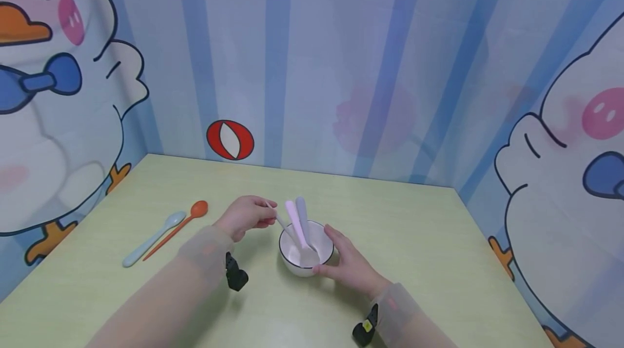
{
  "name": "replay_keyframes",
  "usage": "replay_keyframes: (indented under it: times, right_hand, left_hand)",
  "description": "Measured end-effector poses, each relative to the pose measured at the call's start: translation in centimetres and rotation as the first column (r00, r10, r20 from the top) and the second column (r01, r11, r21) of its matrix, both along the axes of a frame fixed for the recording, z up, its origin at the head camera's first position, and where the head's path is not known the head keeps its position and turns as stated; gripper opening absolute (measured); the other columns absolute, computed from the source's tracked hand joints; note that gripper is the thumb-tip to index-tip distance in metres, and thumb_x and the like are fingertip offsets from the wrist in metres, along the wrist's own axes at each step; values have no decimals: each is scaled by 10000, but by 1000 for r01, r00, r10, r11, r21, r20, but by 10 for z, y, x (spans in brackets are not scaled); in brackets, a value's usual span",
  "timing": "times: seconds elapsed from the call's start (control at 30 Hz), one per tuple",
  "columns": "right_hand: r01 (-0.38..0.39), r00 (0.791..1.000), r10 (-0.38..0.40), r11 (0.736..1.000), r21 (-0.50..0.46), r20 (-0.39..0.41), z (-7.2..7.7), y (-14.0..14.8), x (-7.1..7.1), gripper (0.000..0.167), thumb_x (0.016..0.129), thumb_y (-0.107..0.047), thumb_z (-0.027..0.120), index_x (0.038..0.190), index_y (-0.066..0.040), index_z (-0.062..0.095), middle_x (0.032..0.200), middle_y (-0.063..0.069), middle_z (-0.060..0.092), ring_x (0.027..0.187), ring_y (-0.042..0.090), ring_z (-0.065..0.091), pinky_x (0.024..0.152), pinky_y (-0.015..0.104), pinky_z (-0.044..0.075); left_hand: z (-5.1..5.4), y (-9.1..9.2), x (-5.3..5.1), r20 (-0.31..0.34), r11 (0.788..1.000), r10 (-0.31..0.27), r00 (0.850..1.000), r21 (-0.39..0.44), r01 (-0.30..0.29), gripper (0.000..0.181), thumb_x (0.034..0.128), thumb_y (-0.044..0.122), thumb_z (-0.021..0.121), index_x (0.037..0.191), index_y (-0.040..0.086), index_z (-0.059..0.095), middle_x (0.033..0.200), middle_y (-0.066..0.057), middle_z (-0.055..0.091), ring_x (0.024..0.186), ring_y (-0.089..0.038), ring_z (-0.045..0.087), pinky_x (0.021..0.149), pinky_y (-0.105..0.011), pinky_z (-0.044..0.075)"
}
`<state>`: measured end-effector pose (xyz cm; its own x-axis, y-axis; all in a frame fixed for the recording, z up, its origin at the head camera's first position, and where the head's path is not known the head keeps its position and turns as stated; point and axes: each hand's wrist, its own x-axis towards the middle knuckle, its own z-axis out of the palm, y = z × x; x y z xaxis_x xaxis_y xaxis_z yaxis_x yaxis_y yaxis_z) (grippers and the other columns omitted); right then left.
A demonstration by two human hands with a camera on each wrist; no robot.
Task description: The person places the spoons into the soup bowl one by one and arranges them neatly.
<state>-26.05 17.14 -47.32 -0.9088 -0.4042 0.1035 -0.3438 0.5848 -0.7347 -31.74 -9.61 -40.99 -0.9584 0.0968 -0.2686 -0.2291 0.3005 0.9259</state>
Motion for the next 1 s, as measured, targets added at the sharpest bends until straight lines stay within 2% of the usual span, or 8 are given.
replay_keyframes:
  times: [0.3,0.5,0.67,0.83,1.0]
  right_hand:
    - [-5,1000,5,1000,-9,-9,-1,1,0,1007,769,-473,773,1521,-65,241,1566,120,233,1429,322,205,1114,546,196]
    - [-1,1000,1,1000,-17,2,0,0,0,1006,769,-468,775,1523,-71,239,1568,119,230,1430,321,202,1115,548,192]
    - [0,1000,0,1000,-21,10,0,-1,0,1010,769,-474,772,1524,-73,235,1569,119,226,1431,323,199,1114,552,190]
    - [1,1000,-1,1000,-18,9,-2,-1,-1,1011,769,-475,772,1524,-72,233,1570,117,224,1430,323,201,1113,552,192]
    - [6,1000,-5,1000,-20,27,-2,-1,0,1009,774,-465,771,1529,-83,221,1574,109,214,1435,313,188,1116,551,184]
  left_hand:
    - [-7,5,-6,18,999,44,999,15,-45,429,914,175,666,1307,39,562,1009,-110,653,979,-300,636,853,-317,524]
    - [-11,10,-8,-1,997,76,997,10,-76,452,927,184,648,1341,47,525,1029,-113,650,993,-300,626,900,-360,503]
    - [-12,11,-8,0,997,79,997,23,-79,429,932,190,641,1315,26,537,1015,-116,653,986,-295,620,917,-383,492]
    - [-14,11,-8,7,996,81,997,29,-81,383,935,205,637,1266,31,557,1009,-110,657,924,-235,629,888,-350,509]
    - [-17,8,-7,9,997,63,998,44,-63,401,945,236,624,1279,26,549,1092,-126,649,959,-226,623,890,-329,504]
